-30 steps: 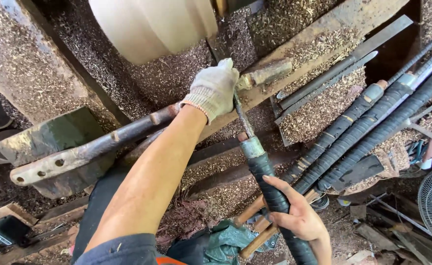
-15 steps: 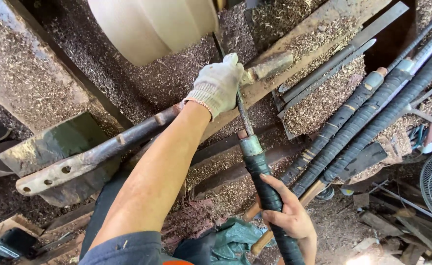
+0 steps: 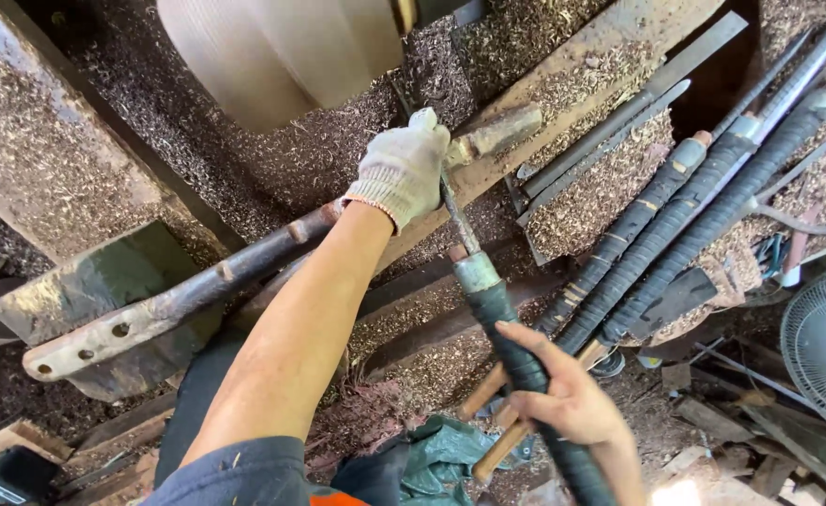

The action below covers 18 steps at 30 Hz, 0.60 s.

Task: The person sits at a treadle-powered lathe and shapes a wooden stick handle, holding a chisel against the spinning wood with one gloved hand while steadying the tool with the other. They reposition the workpiece and continue cutting along its length, then lift the shaped handle off the lathe at the end.

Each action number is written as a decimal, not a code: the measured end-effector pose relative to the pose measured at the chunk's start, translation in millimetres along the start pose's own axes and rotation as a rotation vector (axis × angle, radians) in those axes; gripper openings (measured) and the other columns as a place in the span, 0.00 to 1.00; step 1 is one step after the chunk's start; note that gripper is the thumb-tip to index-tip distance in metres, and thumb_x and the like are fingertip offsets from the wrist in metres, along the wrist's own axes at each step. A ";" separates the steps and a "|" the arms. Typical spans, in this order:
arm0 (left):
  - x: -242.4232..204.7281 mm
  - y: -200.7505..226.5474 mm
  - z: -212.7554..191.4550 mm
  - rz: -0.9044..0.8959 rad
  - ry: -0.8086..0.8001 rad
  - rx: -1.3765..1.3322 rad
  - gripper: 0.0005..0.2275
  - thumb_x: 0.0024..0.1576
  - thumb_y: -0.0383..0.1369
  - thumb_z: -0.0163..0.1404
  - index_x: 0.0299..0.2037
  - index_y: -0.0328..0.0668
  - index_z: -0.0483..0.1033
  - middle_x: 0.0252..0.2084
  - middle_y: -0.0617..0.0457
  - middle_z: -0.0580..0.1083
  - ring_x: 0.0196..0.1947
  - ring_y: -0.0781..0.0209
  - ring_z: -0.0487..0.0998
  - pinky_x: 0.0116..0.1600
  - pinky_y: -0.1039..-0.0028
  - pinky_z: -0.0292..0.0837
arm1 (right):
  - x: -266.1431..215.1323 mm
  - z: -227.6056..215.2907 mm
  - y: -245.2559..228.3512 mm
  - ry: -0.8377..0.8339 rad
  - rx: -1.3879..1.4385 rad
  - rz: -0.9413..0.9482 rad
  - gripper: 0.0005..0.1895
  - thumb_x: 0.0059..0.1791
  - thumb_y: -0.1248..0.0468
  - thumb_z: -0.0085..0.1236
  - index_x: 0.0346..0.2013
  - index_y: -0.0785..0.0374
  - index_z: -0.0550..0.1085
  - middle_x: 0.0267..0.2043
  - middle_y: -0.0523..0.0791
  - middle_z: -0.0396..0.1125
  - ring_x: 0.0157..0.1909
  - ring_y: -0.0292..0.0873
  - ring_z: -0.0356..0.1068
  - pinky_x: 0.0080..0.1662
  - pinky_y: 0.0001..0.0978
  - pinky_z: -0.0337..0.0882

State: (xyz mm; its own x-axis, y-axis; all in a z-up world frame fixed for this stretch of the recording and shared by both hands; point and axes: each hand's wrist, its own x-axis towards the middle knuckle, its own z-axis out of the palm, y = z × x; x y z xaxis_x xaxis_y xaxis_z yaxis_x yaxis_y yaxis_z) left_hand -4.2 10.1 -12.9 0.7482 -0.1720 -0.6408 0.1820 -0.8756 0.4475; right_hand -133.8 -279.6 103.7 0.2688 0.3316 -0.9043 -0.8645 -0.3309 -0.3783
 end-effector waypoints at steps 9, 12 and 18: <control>2.9 4.0 -8.2 -0.119 -0.051 -0.046 0.13 0.51 0.27 0.54 0.47 0.40 0.77 0.46 0.35 0.75 0.47 0.39 0.80 0.51 0.56 0.77 | 7.8 -56.8 -31.3 -0.197 -0.208 0.063 0.48 0.39 0.76 0.60 0.73 0.56 0.58 0.29 0.43 0.65 0.27 0.36 0.65 0.31 0.27 0.69; 3.3 6.4 -9.4 -0.128 -0.093 -0.025 0.14 0.50 0.27 0.55 0.47 0.37 0.76 0.50 0.35 0.73 0.47 0.39 0.80 0.49 0.56 0.78 | 10.8 -61.9 -30.7 -0.208 -0.172 0.081 0.47 0.38 0.76 0.60 0.72 0.57 0.58 0.31 0.43 0.66 0.27 0.35 0.66 0.31 0.29 0.72; 4.3 4.0 -3.7 -0.103 -0.029 -0.001 0.15 0.49 0.27 0.56 0.47 0.36 0.75 0.52 0.35 0.68 0.48 0.38 0.78 0.51 0.56 0.76 | 17.8 -70.9 -13.6 -0.252 -0.196 0.043 0.47 0.38 0.76 0.61 0.72 0.58 0.59 0.32 0.43 0.65 0.28 0.34 0.64 0.31 0.27 0.69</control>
State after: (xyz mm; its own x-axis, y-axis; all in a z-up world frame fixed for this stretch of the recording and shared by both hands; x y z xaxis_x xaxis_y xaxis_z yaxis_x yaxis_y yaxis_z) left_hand 2.0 7.5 -11.5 0.7066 -0.0942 -0.7013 0.2575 -0.8889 0.3789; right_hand -87.1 -331.9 78.8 0.0987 0.5136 -0.8523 -0.7682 -0.5051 -0.3934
